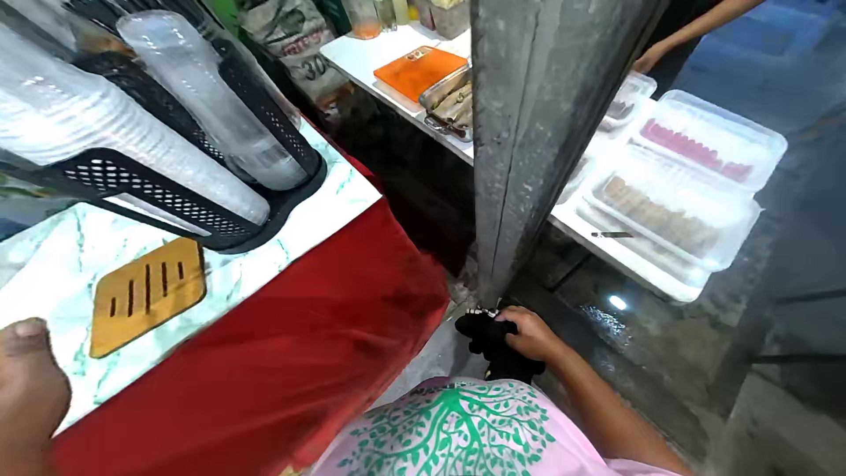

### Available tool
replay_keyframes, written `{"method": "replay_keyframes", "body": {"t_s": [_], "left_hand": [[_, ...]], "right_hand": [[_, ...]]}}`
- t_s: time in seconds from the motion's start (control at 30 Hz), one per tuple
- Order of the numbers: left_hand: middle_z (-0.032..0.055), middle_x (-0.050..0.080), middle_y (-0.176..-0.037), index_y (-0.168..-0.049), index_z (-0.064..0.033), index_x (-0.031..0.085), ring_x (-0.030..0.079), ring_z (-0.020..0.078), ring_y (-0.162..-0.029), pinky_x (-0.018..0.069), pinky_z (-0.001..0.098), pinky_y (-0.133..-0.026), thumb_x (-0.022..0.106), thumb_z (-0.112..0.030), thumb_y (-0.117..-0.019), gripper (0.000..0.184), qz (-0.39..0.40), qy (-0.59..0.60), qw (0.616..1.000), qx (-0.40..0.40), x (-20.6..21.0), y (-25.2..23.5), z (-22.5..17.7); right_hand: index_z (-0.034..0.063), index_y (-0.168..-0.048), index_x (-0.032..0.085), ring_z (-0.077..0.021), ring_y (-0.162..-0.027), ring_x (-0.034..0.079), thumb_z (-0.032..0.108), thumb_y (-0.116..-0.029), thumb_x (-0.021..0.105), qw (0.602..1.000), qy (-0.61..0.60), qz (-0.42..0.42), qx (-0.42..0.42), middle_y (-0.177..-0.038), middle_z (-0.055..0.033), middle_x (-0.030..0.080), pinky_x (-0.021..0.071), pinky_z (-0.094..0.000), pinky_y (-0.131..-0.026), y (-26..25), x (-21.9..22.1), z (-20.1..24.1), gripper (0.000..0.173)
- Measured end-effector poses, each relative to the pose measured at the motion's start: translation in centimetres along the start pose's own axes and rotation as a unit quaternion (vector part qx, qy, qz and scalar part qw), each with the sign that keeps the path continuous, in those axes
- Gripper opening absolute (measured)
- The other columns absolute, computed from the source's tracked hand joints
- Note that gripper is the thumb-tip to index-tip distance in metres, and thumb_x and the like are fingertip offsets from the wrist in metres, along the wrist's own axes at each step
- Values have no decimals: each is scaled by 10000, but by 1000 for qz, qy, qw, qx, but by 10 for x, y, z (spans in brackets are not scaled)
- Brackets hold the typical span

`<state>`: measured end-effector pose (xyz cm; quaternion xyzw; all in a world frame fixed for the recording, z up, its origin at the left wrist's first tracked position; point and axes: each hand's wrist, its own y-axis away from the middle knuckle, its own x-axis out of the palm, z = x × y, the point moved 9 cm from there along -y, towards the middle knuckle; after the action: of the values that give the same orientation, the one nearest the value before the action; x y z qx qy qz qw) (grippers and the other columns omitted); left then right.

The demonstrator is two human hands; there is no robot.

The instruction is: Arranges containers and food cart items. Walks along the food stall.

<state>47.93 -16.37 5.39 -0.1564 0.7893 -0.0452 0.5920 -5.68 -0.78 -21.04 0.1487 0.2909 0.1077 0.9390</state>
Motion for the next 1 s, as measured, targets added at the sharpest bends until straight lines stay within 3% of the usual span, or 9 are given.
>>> {"method": "replay_keyframes", "body": {"t_s": [0.1,0.17,0.23,0.3,0.43,0.53,0.63,0.87,1.0], "left_hand": [[342,604,-1320,-1334,114,568,607,423,-1256,466,549,-1087,500,-370,-1078,552,-63,40,989,127,-3,27,-95],[337,476,-1482,-1465,60,471,492,458,-1378,392,572,-1153,539,-442,-1048,656,-88,43,975,199,3,35,-134],[379,377,-1526,-1419,88,503,354,543,-1433,296,639,-1180,584,-423,-1015,656,-129,60,946,291,9,40,-173],[387,376,-1520,-1386,90,527,320,555,-1445,265,651,-1188,603,-420,-986,652,-150,102,916,357,20,46,-218],[335,385,-1520,-1362,18,558,368,447,-1446,344,596,-1166,703,-464,-928,665,-121,254,847,451,40,62,-328],[306,327,-1579,-1456,-39,499,341,413,-1478,362,585,-1168,708,-562,-882,805,-80,361,795,480,54,73,-389],[263,240,-1639,-1544,-106,394,268,392,-1520,335,581,-1181,667,-623,-875,888,-54,416,766,487,62,86,-427],[297,183,-1649,-1568,-106,339,195,414,-1544,231,585,-1229,611,-687,-891,933,-47,414,757,503,89,118,-458],[256,56,-1695,-1635,-164,181,66,401,-1578,118,580,-1262,636,-681,-879,1022,-85,416,763,487,96,126,-466]], "right_hand": [[34,-1227,717,-304,-1296,582,39,-875,669,1000,0,2,-7,-1316,-172,663,438,-482,-1130,9,-22,-22,356],[26,-1219,722,-301,-1271,603,29,-867,679,1000,-3,-13,-10,-1300,-176,672,456,-481,-1116,17,-38,-35,354],[16,-1209,723,-295,-1232,627,14,-854,685,999,-13,-34,-6,-1272,-177,683,483,-485,-1088,29,-54,-44,356],[14,-1215,717,-289,-1212,638,-4,-851,693,997,-31,-56,36,-1272,-175,682,499,-491,-1073,47,-69,-53,365],[-4,-1214,702,-346,-1114,674,-30,-823,702,982,-47,-146,112,-1186,-213,704,526,-573,-993,91,-117,-61,391],[-51,-1187,689,-301,-1051,685,-80,-790,674,959,-74,-255,96,-1125,-215,709,549,-538,-944,141,-159,-46,399],[-40,-1174,678,-195,-1003,689,-24,-765,635,925,-33,-375,57,-1087,-151,718,571,-447,-894,190,-222,-18,411],[-43,-1217,672,-346,-1089,658,-43,-904,669,833,36,-548,71,-1179,-252,678,516,-582,-964,240,-390,38,313],[26,-1211,666,-181,-982,651,2,-877,667,804,-36,-593,31,-1143,-136,674,557,-418,-875,226,-488,23,335]]}}
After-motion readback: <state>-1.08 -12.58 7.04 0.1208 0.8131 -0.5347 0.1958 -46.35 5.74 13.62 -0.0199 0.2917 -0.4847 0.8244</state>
